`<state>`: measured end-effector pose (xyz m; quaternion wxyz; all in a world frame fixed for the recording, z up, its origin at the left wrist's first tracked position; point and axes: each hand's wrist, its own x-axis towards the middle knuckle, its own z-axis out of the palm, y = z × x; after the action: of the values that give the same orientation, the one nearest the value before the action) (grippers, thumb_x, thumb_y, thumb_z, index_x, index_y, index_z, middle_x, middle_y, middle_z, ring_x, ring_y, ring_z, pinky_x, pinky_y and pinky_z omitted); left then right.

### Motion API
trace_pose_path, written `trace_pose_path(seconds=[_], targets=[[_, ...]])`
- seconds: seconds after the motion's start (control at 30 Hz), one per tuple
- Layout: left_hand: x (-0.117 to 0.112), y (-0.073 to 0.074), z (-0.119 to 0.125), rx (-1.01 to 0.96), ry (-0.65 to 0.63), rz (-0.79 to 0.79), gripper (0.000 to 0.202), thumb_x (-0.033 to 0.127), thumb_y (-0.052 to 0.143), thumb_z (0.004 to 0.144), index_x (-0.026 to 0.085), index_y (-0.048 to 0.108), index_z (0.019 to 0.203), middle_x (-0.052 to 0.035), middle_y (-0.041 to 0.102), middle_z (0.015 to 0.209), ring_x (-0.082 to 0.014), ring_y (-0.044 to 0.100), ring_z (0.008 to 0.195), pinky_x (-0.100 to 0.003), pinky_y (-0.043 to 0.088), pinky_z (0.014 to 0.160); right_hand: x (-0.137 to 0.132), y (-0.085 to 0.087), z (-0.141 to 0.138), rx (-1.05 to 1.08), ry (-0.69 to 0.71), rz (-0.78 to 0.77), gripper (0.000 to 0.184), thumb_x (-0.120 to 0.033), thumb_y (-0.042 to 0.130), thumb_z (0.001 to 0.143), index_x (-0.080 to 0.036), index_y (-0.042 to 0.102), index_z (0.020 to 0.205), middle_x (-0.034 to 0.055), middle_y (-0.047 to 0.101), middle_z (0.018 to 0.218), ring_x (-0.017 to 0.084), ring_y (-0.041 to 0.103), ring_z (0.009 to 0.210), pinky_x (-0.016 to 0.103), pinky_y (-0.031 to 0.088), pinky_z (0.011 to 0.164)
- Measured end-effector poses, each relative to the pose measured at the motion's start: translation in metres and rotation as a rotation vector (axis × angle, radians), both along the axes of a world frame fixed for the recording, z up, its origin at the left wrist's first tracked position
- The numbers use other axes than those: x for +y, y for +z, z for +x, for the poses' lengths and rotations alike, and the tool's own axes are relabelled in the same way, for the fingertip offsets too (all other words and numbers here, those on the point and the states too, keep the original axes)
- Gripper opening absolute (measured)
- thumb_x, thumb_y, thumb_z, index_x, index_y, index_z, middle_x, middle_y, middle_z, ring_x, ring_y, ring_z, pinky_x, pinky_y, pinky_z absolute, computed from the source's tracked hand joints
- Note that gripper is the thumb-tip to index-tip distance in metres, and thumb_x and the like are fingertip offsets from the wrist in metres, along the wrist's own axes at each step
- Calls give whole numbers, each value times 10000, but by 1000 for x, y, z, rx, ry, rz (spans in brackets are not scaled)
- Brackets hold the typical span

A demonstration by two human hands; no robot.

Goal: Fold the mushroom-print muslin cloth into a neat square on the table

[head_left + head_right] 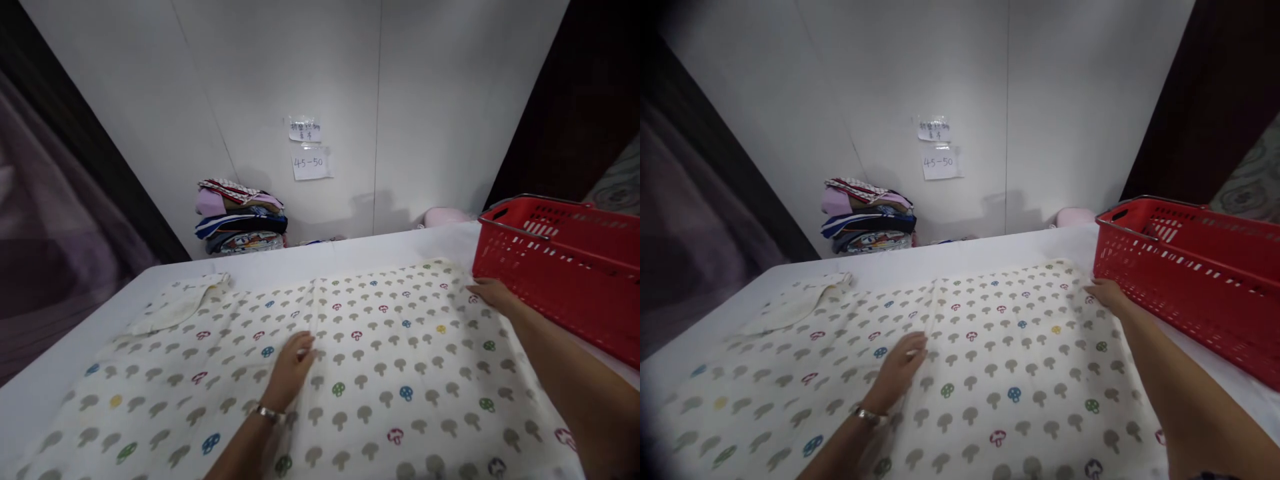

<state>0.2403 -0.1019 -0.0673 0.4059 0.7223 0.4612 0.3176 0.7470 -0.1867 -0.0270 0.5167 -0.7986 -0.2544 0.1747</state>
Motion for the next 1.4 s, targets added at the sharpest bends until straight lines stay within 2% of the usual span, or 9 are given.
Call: trace_pose_path(seconds=[0.13, 0.2, 0.33, 0.43, 0.6, 0.8, 1.03, 1.23, 1.4], targets=[[-19, 13, 49, -182, -95, -395, 347, 403, 619, 726, 204, 617, 1011, -89, 632, 1027, -234, 607, 938, -399, 478, 869, -5, 31, -80, -336, 334, -200, 264, -276, 598, 703, -176, 651, 941, 35, 657, 734, 182, 587, 648, 291, 433, 665], [-25, 21, 65, -394, -95, -620, 413, 441, 626, 742, 182, 598, 1063, -120, 605, 1127, -255, 592, 999, -410, 460, 897, -19, 39, -138, -490, 535, -202, 339, -304, 539, 757, -207, 606, 1075, 58, 672, 942, 208, 612, 799, 299, 443, 736], [-26, 24, 81, -887, -172, -979, 582, 589, 483, 800, 183, 519, 1216, -126, 503, 1302, -286, 490, 1172, -444, 382, 991, -50, 28, -232, -552, 1029, -238, 312, -217, 484, 777, -244, 610, 1060, 42, 656, 1019, 201, 597, 894, 286, 434, 762], [-25, 15, 81, -1110, -238, -1102, 628, 603, 410, 825, 160, 491, 1263, -122, 516, 1294, -287, 440, 1223, -456, 317, 1042, -56, 12, -256, -487, 1217, -303, 267, -250, 487, 795, -233, 626, 1022, 37, 666, 892, 180, 597, 777, 261, 427, 667], [-31, 1, 73, -1228, -155, -1096, 499, 467, 423, 872, 133, 525, 1228, -116, 593, 1195, -264, 509, 1155, -418, 353, 1018, -32, 1, -263, -585, 1059, -252, 311, -344, 434, 854, -192, 596, 1071, 70, 647, 906, 172, 577, 732, 284, 409, 673], [-42, -7, 68, -1139, 4, -1053, 365, 366, 463, 871, 108, 594, 1095, -117, 663, 1015, -225, 610, 974, -357, 458, 895, -4, -9, -296, -579, 957, -227, 344, -420, 451, 849, -194, 546, 1090, 66, 606, 974, 156, 563, 745, 274, 389, 667], [-44, -14, 72, -1094, 31, -849, 318, 368, 631, 744, 132, 614, 956, -106, 667, 932, -206, 625, 877, -303, 497, 761, 10, -35, -311, -678, 902, -249, 223, -267, 432, 841, -179, 559, 1002, 74, 605, 978, 178, 551, 860, 264, 372, 724], [-42, -15, 75, -912, 82, -766, 365, 452, 654, 690, 152, 616, 893, -73, 654, 841, -163, 610, 744, -256, 472, 646, 7, -39, -304, -516, 773, -169, 390, -289, 393, 848, -188, 476, 1216, 47, 633, 863, 182, 568, 750, 281, 399, 688], [-40, -17, 76, -686, 164, -538, 299, 425, 632, 696, 149, 645, 809, -14, 606, 693, -119, 530, 617, -226, 420, 574, 5, -32, -309, -503, 860, -132, 367, -367, 437, 837, -226, 511, 1167, 34, 633, 882, 181, 564, 751, 279, 398, 672]])
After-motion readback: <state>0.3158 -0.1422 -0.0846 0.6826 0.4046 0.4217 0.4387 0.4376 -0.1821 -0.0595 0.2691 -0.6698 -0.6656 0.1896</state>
